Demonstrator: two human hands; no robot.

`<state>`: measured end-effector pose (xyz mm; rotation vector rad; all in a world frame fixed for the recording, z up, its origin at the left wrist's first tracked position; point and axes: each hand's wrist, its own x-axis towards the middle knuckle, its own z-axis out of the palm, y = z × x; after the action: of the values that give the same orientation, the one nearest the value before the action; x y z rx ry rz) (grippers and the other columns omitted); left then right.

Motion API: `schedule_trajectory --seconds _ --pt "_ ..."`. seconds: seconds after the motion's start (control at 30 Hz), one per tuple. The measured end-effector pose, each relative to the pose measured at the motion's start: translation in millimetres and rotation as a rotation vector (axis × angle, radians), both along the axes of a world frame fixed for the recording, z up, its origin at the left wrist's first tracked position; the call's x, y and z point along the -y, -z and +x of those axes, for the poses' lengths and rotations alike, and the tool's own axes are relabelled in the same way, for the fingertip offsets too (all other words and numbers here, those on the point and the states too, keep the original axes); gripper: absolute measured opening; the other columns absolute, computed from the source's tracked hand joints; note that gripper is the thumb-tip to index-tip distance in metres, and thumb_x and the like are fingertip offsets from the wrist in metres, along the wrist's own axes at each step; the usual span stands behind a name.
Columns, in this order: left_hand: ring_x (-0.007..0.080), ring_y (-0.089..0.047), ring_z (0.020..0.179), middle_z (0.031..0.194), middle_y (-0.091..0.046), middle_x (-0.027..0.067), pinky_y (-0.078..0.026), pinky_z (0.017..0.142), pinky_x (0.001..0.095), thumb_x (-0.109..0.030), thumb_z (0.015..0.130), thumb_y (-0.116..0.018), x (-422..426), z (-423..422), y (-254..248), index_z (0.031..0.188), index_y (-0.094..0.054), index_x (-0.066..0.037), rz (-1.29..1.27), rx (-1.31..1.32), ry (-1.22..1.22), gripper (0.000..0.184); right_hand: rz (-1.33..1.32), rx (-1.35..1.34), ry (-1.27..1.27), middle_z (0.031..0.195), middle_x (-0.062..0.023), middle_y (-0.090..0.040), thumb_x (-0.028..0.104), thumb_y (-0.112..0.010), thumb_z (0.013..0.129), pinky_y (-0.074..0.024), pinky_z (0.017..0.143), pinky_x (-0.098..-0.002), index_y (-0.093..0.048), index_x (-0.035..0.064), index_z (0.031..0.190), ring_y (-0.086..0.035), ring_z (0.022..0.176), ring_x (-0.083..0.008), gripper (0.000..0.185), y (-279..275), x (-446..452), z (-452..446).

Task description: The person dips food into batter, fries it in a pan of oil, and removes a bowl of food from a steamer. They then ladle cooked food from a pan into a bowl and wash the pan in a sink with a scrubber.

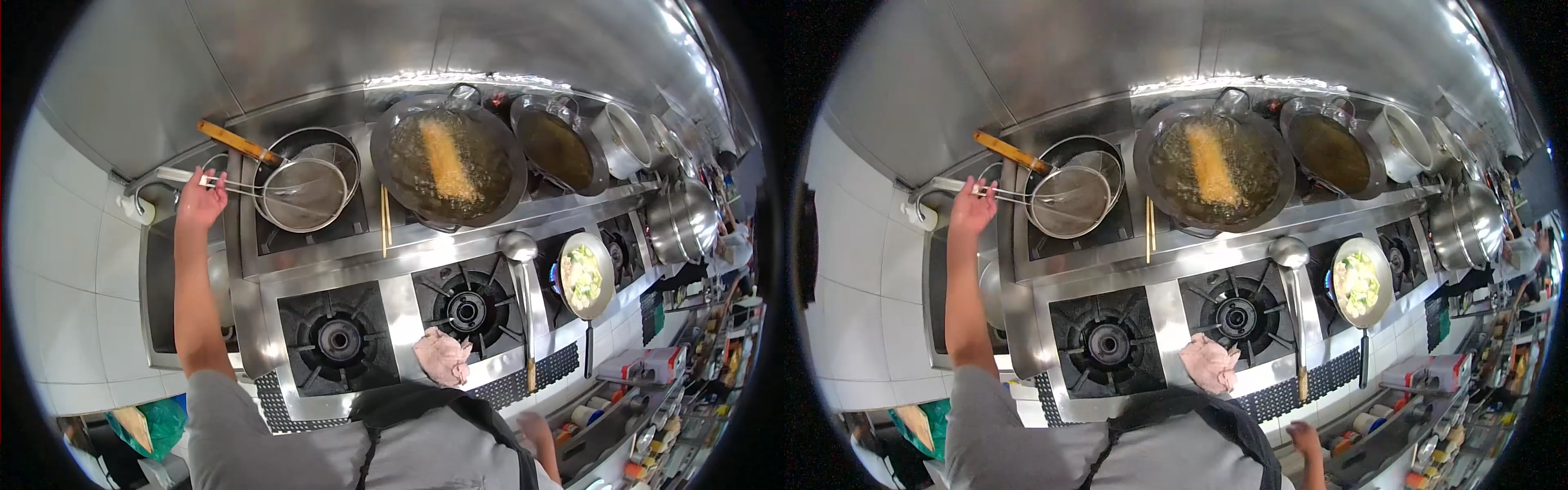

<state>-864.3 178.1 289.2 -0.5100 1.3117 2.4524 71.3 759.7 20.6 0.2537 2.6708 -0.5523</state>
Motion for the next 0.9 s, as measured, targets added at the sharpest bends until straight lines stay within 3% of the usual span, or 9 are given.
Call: schedule_trajectory --seconds 0.07,0.17,0.23,0.27,0.33,0.43,0.63,0.73,0.9 --pt "0.0202 -0.063 0.095 0.102 -0.06 0.0041 -0.052 0.082 0.0346 -0.039 0.104 -0.064 -36.4 65.8 -54.2 0.102 -0.063 -0.013 0.128 -0.133 -0.017 0.026 -0.243 0.058 0.729 0.107 -0.0165 -0.076 0.032 -0.073 0.092 -0.0568 0.088 -0.0378 -0.073 0.0016 0.111 -0.072 0.099 -0.033 0.035 -86.1 37.4 -120.4" --pt "0.0211 -0.063 0.098 0.104 -0.063 0.0058 -0.052 0.086 0.035 -0.035 0.104 -0.063 -61.9 105.9 -89.2 0.094 -0.061 -0.011 0.198 -0.487 0.065 0.026 -0.36 -0.045 0.585 0.114 -0.0154 -0.075 0.024 -0.074 0.094 -0.0557 0.088 -0.0339 -0.069 0.0016 0.126 -0.073 0.096 -0.0234 0.04 -109.1 37.6 -223.8" --pt "0.0208 -0.063 0.092 0.097 -0.065 0.0061 -0.052 0.085 0.0352 -0.032 0.102 -0.065 -80.4 119.6 -102.6 0.088 -0.06 -0.008 -0.086 -0.796 0.281 0.029 -0.331 -0.236 0.399 0.112 -0.0151 -0.074 0.024 -0.073 0.096 -0.0555 0.088 -0.0336 -0.067 -0.0015 0.126 -0.072 0.096 -0.0241 0.041 -211.8 77.1 -321.4" --pt "0.0206 -0.063 0.09 0.093 -0.066 0.0062 -0.052 0.084 0.0353 -0.031 0.102 -0.066 -93.5 130.3 -106.5 0.085 -0.06 -0.006 -0.229 -0.943 0.386 0.03 -0.706 -0.298 0.499 0.117 -0.0143 -0.072 0.023 -0.069 0.1 -0.0548 0.09 -0.0333 -0.067 -0.002 0.127 -0.071 0.101 -0.0235 0.037 -221.1 88.5 -350.4" --pt "0.0226 -0.06 0.073 0.076 -0.062 0.0073 -0.053 0.075 0.0349 -0.023 0.097 -0.067 -150.5 193.4 -142.6 0.073 -0.058 -0.003 -0.808 -1.395 0.478 0.032 -0.788 -0.428 0.253 0.125 -0.014 -0.069 0.026 -0.057 0.108 -0.0532 0.097 -0.0341 -0.064 -0.0028 0.132 -0.068 0.109 -0.0212 0.038 -272.5 109.5 -403.7" --pt "0.0285 -0.066 0.072 0.071 -0.063 0.0108 -0.055 0.07 0.0415 -0.012 0.084 -0.069 -214.5 265.9 -157.6 0.068 -0.065 -0.006 -1.319 -1.538 0.84 0.017 -1.489 -0.295 0.285 0.12 -0.0125 -0.069 0.04 -0.05 0.111 -0.0546 0.089 -0.0334 -0.054 -0.0001 0.145 -0.069 0.108 -0.0198 0.053 -325.3 145.0 -445.8" --pt "0.0333 -0.076 0.072 0.075 -0.074 0.0176 -0.06 0.062 0.0421 -0.015 0.07 -0.075 -285.0 322.5 -105.6 0.073 -0.077 -0.002 -1.733 -1.833 1.217 0.013 -1.265 -0.067 0.383 0.109 -0.0192 -0.072 0.031 -0.054 0.107 -0.0573 0.078 -0.042 -0.05 -0.0025 0.135 -0.073 0.089 -0.0288 0.043 -342.1 181.4 -459.2" --pt "0.0346 -0.075 0.073 0.092 -0.075 0.0191 -0.06 0.065 0.0414 -0.014 0.071 -0.075 -311.5 340.4 -100.9 0.084 -0.077 0.0 -1.714 -1.858 1.379 0.019 -0.656 -0.464 0.317 0.095 -0.015 -0.072 0.014 -0.049 0.105 -0.0556 0.073 -0.0413 -0.053 -0.0031 0.122 -0.072 0.08 -0.0253 0.025 -300.8 182.9 -452.7" --pt "0.0369 -0.071 0.096 0.14 -0.054 0.0239 -0.058 0.083 0.0449 -0.02 0.082 -0.076 -315.6 365.0 -118.1 0.129 -0.061 -0.005 -1.407 -1.896 1.052 0.051 -0.662 -0.648 0.513 0.092 -0.0225 -0.071 0.001 -0.046 0.102 -0.0546 0.074 -0.0379 -0.054 -0.0049 0.123 -0.073 0.086 -0.0316 0.023 -300.4 151.0 -448.4"
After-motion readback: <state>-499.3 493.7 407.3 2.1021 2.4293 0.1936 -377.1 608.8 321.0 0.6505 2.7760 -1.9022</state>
